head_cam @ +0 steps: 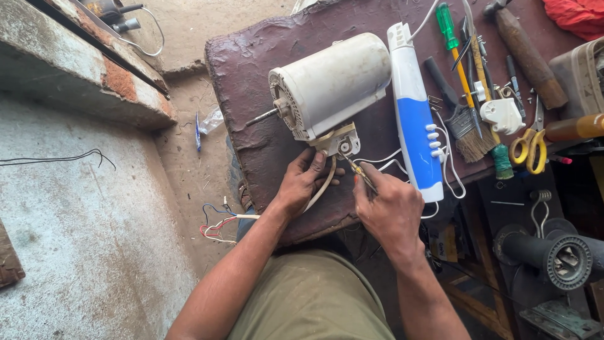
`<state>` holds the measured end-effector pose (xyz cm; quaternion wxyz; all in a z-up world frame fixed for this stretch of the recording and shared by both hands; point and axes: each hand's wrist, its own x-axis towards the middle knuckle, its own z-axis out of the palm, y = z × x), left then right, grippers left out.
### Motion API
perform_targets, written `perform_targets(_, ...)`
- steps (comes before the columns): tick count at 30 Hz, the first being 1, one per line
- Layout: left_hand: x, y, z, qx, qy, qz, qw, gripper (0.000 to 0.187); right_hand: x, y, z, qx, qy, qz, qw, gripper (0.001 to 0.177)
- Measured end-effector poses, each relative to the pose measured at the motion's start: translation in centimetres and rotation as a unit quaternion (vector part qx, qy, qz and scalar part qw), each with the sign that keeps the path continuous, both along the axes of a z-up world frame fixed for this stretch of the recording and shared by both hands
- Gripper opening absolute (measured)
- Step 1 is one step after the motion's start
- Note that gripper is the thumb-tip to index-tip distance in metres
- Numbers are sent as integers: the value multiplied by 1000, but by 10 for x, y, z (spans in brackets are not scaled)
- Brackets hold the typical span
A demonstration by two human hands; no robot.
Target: The person uses a screwdriver to tighten screws on the base of a white electric motor. They then attach a blue and white handle to the motor, aligning the parts and securing them together.
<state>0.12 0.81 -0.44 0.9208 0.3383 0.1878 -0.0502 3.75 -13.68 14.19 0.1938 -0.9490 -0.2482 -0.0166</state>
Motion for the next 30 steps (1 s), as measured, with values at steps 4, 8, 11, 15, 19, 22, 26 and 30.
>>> perform_targets(4,1,1,0,3,-3,4,1000,54,8,3,-3,-16,19,-2,1000,25)
perform_targets(8,1,0,-1,6,10,1,1000,52,9,-4,-20,26,17,28,999,25)
perform_targets(11,2,0,0,5,4,8,1000,51,1,-6,-38,62,22,26,998,27)
perform_targets(15,2,-1,0,1,-5,14,1000,51,-12,-5,-62,147,-24,28,988,28)
perform_targets(19,2,-1,1,7,-5,12,1000,51,-24,-1,-77,204,23,-38,978,30)
perform_targets(22,2,-1,1,9,-6,11,1000,51,-29,1,-86,266,47,-54,961,32)
perform_targets(26,1,-2,0,16,-15,11,1000,50,-36,0,-102,301,60,-67,949,35)
perform_targets(30,1,-2,-2,39,0,6,999,51,-41,-3,-117,362,96,-50,926,38)
